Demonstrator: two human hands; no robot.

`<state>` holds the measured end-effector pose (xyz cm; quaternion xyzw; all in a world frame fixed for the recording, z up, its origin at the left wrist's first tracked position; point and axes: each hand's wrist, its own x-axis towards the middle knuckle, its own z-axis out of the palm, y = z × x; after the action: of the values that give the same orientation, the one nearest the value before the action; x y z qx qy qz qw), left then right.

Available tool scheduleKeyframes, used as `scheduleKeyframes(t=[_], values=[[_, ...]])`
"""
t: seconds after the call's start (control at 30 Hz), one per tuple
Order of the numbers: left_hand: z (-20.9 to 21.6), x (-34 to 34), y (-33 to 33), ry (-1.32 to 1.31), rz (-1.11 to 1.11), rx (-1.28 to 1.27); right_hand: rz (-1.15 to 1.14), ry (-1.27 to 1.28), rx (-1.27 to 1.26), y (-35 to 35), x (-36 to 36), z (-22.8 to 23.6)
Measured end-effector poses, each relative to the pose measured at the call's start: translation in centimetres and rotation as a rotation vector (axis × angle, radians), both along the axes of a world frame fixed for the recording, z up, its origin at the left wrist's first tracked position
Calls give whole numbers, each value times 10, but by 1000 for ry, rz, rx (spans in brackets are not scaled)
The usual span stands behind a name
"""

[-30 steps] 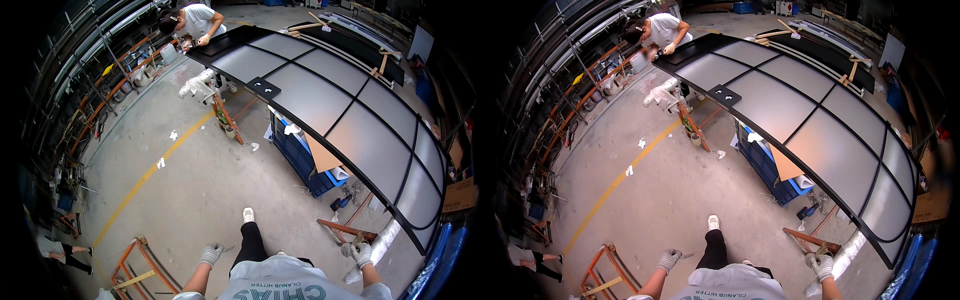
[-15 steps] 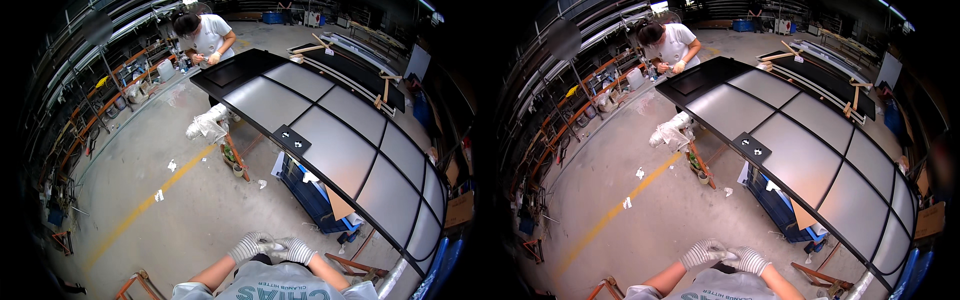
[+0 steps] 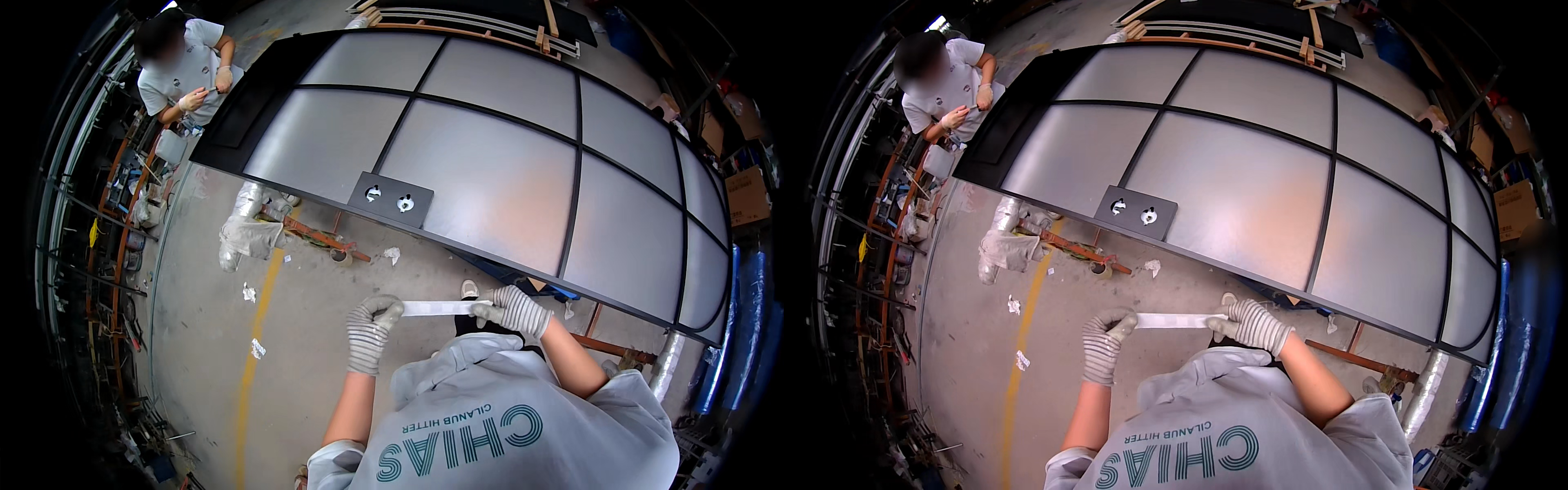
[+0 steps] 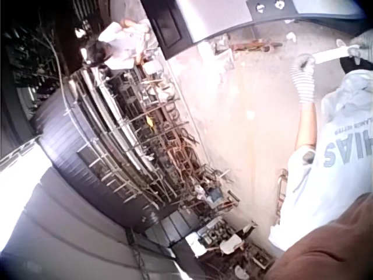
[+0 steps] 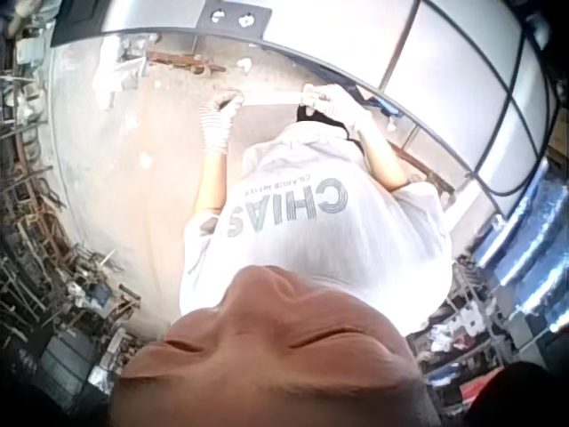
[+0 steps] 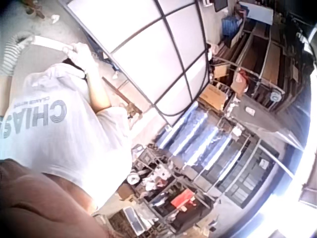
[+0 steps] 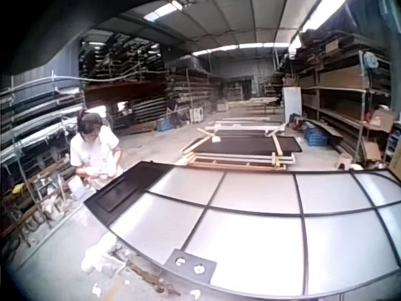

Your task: The person uses a utility knife to trim protective film from a large black door panel. They then use a pneumatic air gun to blow dust off the surface. Finally, they apply a white strip of tape to the door's handle area.

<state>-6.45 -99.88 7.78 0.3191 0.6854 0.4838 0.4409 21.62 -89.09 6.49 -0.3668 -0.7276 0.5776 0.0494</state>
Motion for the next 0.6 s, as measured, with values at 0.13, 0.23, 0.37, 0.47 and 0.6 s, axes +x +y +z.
scheduleKeyframes(t=[0.13,0.23,0.37,0.47,0.6], values=[[-4,9,83,35,37,-15,-284,162,-189,73,-6,-21],[-20,9,136,86,16,28,-331,124,-274,116,-10,-7],[-16,19,185,76,5,-18,-471,252,-275,145,-4,-22],[-39,4,200,97,35,38,-486,237,-219,163,-10,-17],[-41,-12,215,284,33,133,-372,15,-10,176,-19,7]])
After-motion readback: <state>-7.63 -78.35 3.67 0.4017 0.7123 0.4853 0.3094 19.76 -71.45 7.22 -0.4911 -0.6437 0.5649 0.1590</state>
